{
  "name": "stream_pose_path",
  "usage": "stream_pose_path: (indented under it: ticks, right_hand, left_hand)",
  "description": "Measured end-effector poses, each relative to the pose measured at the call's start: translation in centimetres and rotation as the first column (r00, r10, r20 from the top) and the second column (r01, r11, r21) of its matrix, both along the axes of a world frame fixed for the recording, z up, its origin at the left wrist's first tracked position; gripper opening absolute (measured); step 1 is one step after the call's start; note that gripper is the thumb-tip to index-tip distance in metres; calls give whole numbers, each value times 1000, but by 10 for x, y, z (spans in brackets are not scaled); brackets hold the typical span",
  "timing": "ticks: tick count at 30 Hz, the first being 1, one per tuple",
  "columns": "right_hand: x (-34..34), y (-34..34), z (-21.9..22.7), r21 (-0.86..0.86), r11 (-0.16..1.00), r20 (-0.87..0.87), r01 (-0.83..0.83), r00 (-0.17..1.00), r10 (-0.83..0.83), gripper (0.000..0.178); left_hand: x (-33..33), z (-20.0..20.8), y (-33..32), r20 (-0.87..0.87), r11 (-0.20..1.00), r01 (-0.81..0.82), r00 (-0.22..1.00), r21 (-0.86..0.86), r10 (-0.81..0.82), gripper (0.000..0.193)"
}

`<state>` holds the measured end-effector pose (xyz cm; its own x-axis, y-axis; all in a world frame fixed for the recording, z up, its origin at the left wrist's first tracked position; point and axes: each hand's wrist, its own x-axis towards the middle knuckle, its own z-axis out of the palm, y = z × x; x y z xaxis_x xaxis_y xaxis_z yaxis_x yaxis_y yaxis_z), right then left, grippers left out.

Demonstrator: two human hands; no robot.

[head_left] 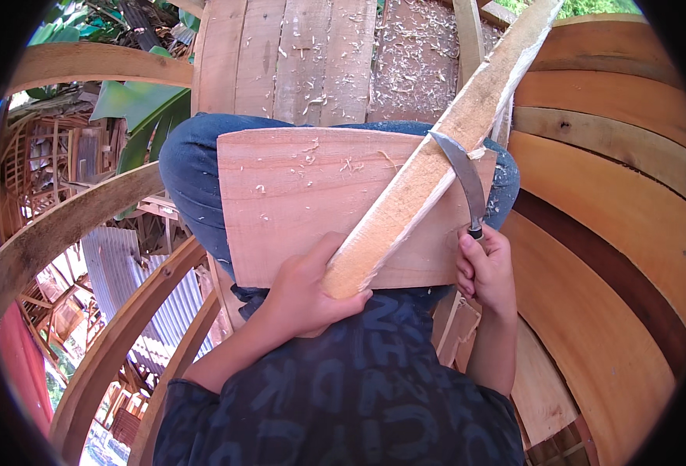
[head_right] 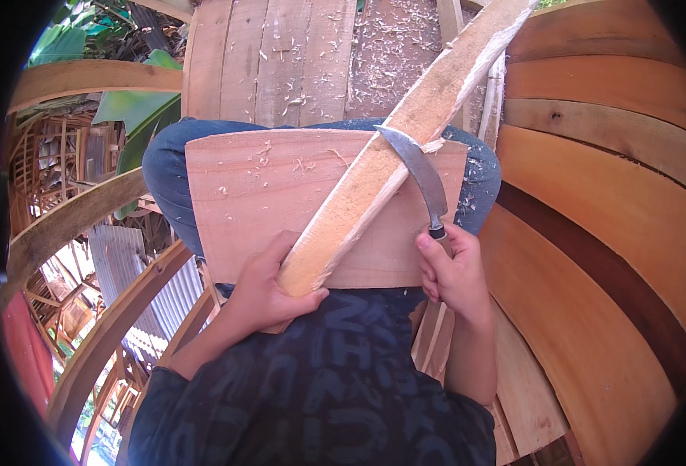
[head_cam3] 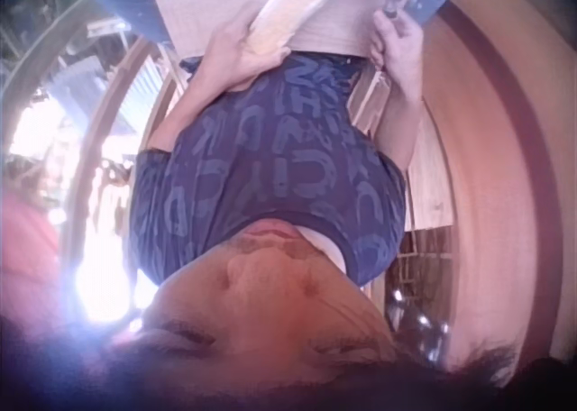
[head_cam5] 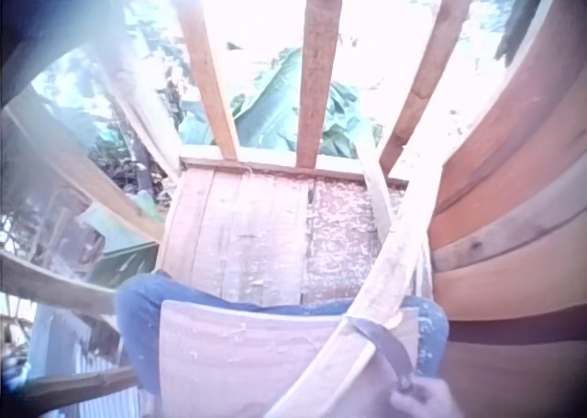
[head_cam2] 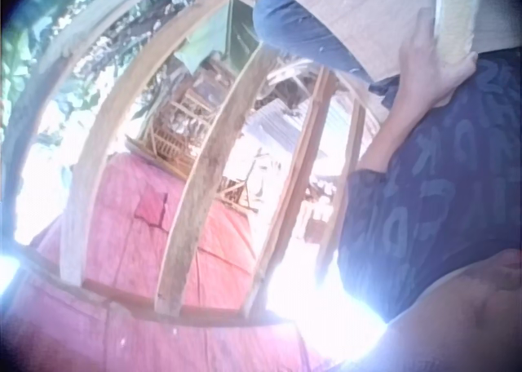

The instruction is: The person holds a long wooden plank on their lap and uses a curved knife to shave thin strips from its surface. They repeatedly scrape along the plank, producing wood shavings that accumulate on the lap board.

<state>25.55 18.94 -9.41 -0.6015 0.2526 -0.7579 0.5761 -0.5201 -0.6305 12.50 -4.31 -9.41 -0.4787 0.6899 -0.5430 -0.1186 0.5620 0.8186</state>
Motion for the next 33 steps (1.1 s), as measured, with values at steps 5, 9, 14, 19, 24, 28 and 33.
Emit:
stream_pose_path:
  ticks: [5, 9, 14, 19, 24, 28, 33]
  right_hand:
    - [5, -18, -26, 941, 324, 37, -100, 980, 195, 16]
    - [5, 8, -15, 741, 664, -35, 99, 993, -110, 19]
    - [8, 1, 24, -161, 974, -54, -159, 987, 153, 22]
    - [1, 7, -6, 426, 903, 35, 52, 997, -74, 22]
    - [10, 27, -6, 709, 644, -133, 286, 952, -276, 20]
    - [6, 3, 18, 253, 966, 6, -61, 998, 61, 20]
    - [2, 18, -7, 306, 855, -52, 419, 904, -424, 25]
  left_hand:
    - [3, -5, -2, -78, 999, 6, 997, 34, -3, 57]
    - [3, -6, -5, -84, 998, 0, 996, 56, 4, 57]
    - [1, -4, -3, -60, 1000, 6, 998, 26, -4, 57]
    - [3, -6, -4, -88, 998, -7, 996, 66, 13, 57]
    - [2, -5, -6, -37, 1000, 20, 999, 11, -19, 56]
    - [2, -3, -1, -50, 999, -2, 999, 33, 4, 55]
    - [2, -5, -4, -68, 997, -18, 997, 71, 22, 56]
